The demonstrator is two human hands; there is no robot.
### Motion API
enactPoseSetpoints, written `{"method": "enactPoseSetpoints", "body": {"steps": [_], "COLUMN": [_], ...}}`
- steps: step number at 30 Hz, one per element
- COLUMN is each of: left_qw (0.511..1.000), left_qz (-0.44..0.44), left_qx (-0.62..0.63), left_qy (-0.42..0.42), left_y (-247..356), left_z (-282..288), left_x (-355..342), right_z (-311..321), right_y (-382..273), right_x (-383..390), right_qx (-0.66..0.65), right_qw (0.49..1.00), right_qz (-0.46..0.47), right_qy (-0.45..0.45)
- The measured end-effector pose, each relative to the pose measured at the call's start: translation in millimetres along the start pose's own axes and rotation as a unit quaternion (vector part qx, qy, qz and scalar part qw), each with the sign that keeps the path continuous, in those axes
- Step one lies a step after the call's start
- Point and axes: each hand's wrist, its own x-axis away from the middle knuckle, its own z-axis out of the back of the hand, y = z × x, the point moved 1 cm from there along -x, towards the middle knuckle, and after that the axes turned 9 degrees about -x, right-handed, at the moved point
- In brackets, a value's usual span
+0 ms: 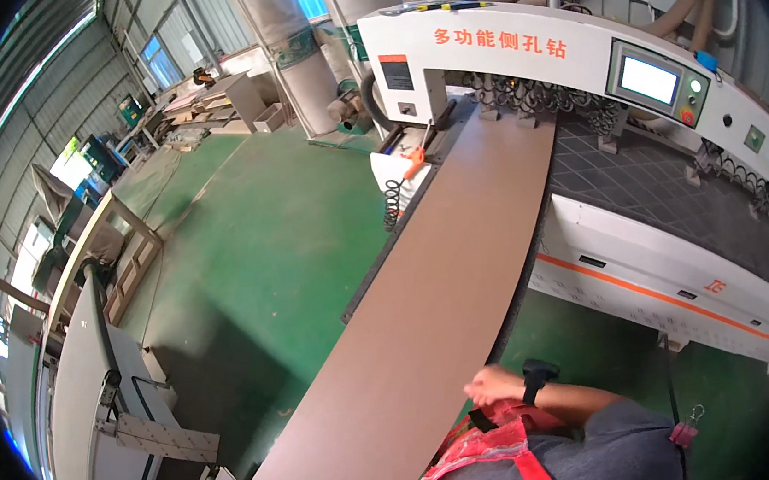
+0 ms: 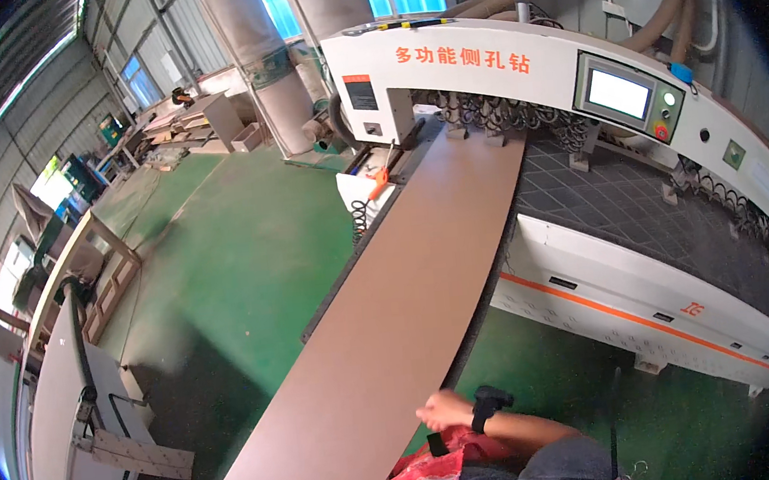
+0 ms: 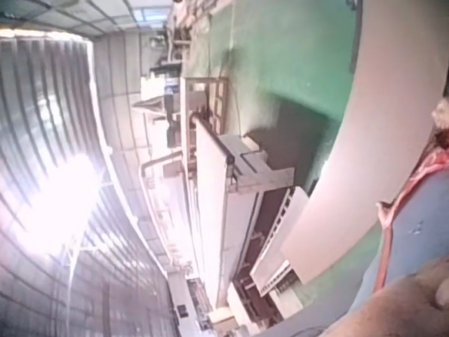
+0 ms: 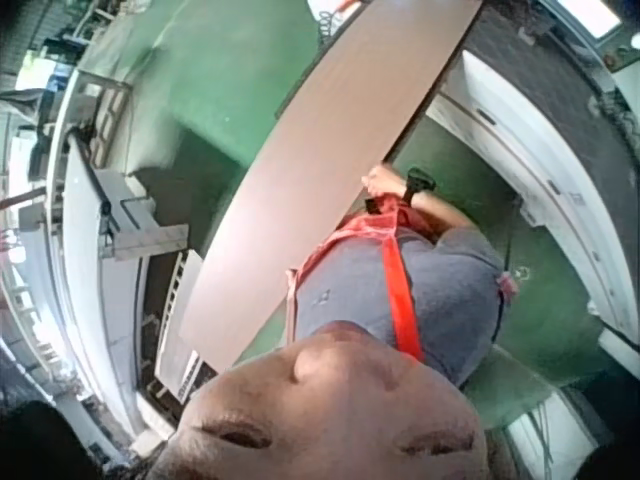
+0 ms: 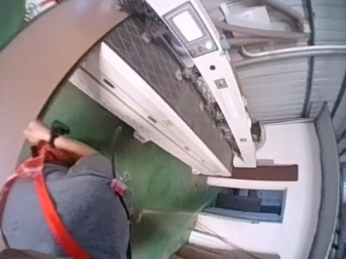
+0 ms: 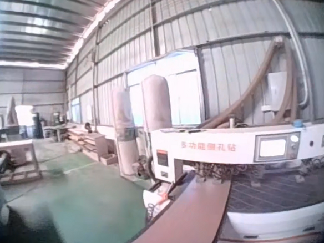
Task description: Operating a side hole drilling machine and measuring a wooden panel in a workshop.
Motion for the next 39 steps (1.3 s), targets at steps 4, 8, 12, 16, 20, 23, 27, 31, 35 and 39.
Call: {"method": "enactPoseSetpoints", "body": {"steps": [4,8,12,16,20,23,27,31,35,39], "left_qw": [0.999,0.996,0.992,0.987,0.979,0.971,0.950,0.888,0.816,0.669], "left_qz": [-0.001,-0.008,-0.010,-0.017,-0.024,-0.035,-0.055,-0.120,-0.267,-0.428], "left_qx": [-0.044,-0.081,-0.120,-0.155,-0.198,-0.231,-0.300,-0.424,-0.481,-0.566], "left_qy": [-0.011,-0.019,-0.026,-0.031,-0.043,-0.048,-0.074,-0.128,-0.180,-0.219], "left_y": [1,11,15,15,19,17,18,27,51,74], "left_z": [-1,-3,-4,-5,-6,-1,-3,-16,-60,-173], "left_x": [1,14,19,24,29,35,45,54,36,13], "right_z": [40,56,53,58,70,66,71,89,89,104], "right_y": [-44,-58,-36,-26,4,-37,-19,28,6,38], "right_x": [-7,-25,-71,-96,-122,-104,-111,-131,-133,-141], "right_qx": [0.229,0.312,0.584,0.577,0.586,0.537,0.513,0.461,0.472,0.550], "right_qw": [0.916,0.834,0.743,0.779,0.765,0.835,0.844,0.860,0.868,0.779], "right_qz": [0.184,0.292,0.086,0.022,0.058,-0.029,0.011,0.095,0.063,0.152], "right_qy": [0.272,0.350,0.317,0.244,0.263,0.119,0.154,0.199,0.139,0.259]}}
